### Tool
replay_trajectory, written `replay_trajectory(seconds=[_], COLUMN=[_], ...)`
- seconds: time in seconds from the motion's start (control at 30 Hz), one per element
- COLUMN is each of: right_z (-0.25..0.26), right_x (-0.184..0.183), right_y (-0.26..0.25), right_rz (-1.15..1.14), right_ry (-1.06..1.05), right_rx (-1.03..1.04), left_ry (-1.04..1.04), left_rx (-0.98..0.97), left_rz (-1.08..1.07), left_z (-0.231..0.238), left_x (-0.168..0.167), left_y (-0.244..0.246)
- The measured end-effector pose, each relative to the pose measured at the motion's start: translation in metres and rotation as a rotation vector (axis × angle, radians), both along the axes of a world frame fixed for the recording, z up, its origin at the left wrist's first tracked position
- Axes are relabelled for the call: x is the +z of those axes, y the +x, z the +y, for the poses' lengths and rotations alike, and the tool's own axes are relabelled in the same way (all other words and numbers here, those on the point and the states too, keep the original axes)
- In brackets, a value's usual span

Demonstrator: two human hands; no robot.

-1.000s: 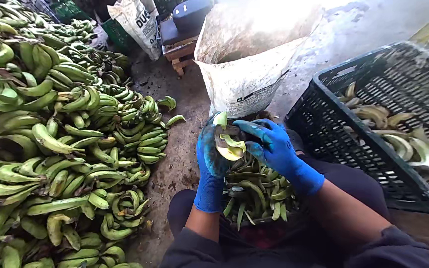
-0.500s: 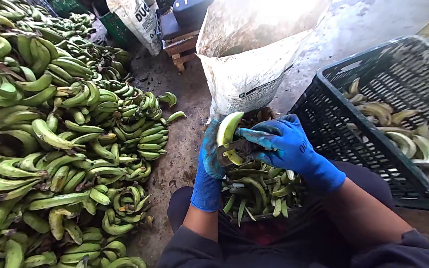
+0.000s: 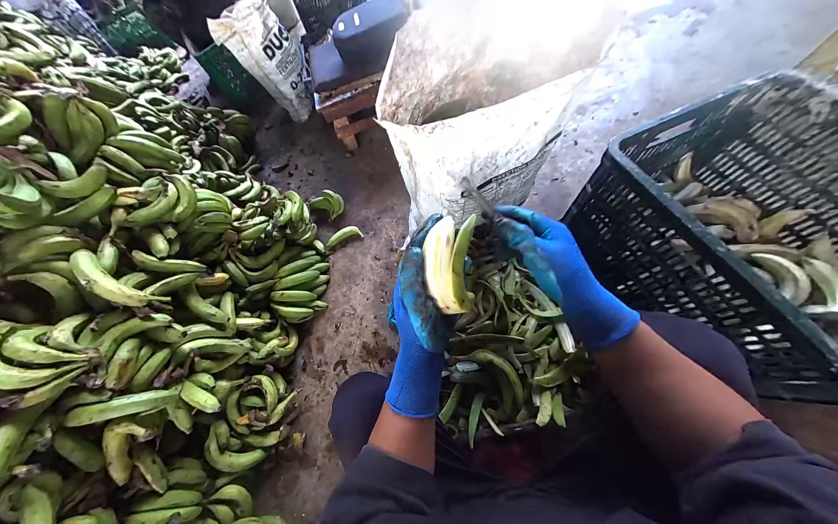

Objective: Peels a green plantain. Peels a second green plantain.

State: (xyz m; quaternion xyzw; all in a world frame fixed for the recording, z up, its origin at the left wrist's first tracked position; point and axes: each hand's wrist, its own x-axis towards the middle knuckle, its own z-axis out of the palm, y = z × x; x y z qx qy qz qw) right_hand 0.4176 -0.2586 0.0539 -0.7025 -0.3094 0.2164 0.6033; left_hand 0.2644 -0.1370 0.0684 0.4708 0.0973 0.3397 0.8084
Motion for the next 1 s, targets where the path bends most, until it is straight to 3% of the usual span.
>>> replay_trajectory(seconds=[0.07, 0.17, 0.27, 0.4, 0.47, 0.53, 0.6, 0.67, 0.73, 0.9, 1.0], right_z=[-0.005, -0.014, -0.024, -0.026, -0.023, -0.019, -0.017, -0.017, -0.017, -0.021, -0.021], right_x=[0.001, 0.009, 0.005, 0.002, 0.003, 0.003, 0.009, 0.016, 0.015, 0.002, 0.007], right_y=[0.004, 0.001, 0.005, 0.005, -0.001, -0.001, 0.009, 0.014, 0.006, -0.013, -0.008], right_rz=[-0.018, -0.536, -0.849, -0.895, -0.859, -0.831, -0.766, -0.745, -0.763, -0.757, -0.785], right_ry=[0.041, 0.007, 0.068, 0.032, 0.005, -0.010, -0.025, 0.015, 0.047, 0.037, 0.012], right_rx=[0.045, 0.145, 0.203, 0.352, 0.248, -0.015, -0.204, -0.210, -0.059, 0.401, 0.373], left_ry=[-0.031, -0.199, -0.153, 0.121, 0.275, 0.190, -0.034, -0.277, -0.331, 0.116, 0.375], left_rx=[-0.055, -0.050, -0.063, -0.030, -0.063, -0.109, -0.186, -0.213, -0.200, -0.038, -0.044], left_rz=[-0.011, 0.008, 0.079, 0.257, 0.251, 0.171, 0.133, 0.134, 0.095, 0.097, 0.123], left_z=[0.011, 0.021, 0.031, 0.028, 0.024, 0.013, 0.007, 0.012, 0.021, 0.024, 0.019], left_x=[-0.002, 0.002, 0.004, 0.007, 0.000, -0.007, 0.000, 0.008, 0.005, -0.001, 0.001], left_y=[0.001, 0.005, 0.000, 0.002, 0.000, 0.003, 0.004, 0.004, 0.003, -0.001, -0.002])
